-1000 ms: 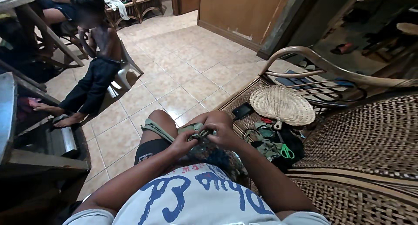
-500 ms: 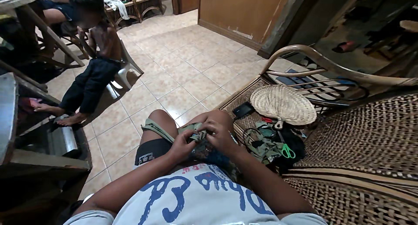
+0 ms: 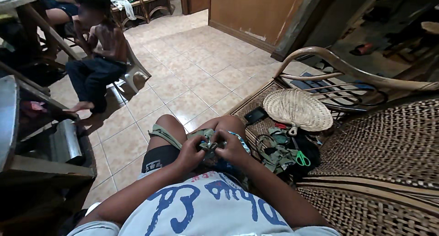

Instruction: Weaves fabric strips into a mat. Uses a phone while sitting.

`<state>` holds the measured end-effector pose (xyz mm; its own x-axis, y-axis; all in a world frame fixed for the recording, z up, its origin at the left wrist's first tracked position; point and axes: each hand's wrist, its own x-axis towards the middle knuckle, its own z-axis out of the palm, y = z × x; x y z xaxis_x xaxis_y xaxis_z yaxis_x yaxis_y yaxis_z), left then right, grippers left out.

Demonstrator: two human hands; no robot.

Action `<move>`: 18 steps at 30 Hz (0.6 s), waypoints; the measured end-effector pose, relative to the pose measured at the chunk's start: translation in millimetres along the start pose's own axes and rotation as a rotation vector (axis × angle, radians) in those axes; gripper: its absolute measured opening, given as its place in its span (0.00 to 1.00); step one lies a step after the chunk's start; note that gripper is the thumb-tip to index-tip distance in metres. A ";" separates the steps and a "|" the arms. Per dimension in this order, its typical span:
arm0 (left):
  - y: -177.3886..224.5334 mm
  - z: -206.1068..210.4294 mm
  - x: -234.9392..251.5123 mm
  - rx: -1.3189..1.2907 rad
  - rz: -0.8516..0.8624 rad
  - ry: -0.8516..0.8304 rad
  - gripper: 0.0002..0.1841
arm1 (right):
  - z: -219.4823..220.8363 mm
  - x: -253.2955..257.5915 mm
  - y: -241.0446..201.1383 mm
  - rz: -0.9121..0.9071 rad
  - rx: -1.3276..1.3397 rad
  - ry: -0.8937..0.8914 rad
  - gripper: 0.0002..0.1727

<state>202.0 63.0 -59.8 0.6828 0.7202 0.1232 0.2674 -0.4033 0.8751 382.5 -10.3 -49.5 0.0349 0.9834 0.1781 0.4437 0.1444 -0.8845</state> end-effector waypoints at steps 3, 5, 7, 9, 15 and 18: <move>7.9 -4.9 1.9 0.117 -0.052 -0.073 0.15 | 0.8 4.1 0.2 0.082 0.107 -0.017 0.11; 12.1 -8.3 3.3 0.121 -0.094 -0.122 0.15 | 0.7 6.6 2.7 0.113 0.172 -0.033 0.11; 10.5 -11.6 4.6 -0.002 -0.155 -0.162 0.14 | -0.8 8.2 5.5 0.146 0.244 -0.045 0.13; -0.4 -11.5 4.2 -0.272 -0.223 -0.157 0.13 | -0.9 8.0 9.8 0.121 0.264 -0.015 0.17; -4.1 -9.4 2.3 -0.822 -0.565 -0.138 0.09 | 13.9 -2.2 26.7 -0.137 0.062 0.132 0.10; -5.2 -9.2 2.6 -0.832 -0.596 -0.137 0.08 | 24.7 -12.0 30.1 -0.240 -0.135 0.206 0.11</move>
<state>196.1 72.2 -59.8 0.6791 0.5836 -0.4453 0.0680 0.5540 0.8298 373.3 -15.1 -88.9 0.0890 0.8785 0.4694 0.5748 0.3395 -0.7445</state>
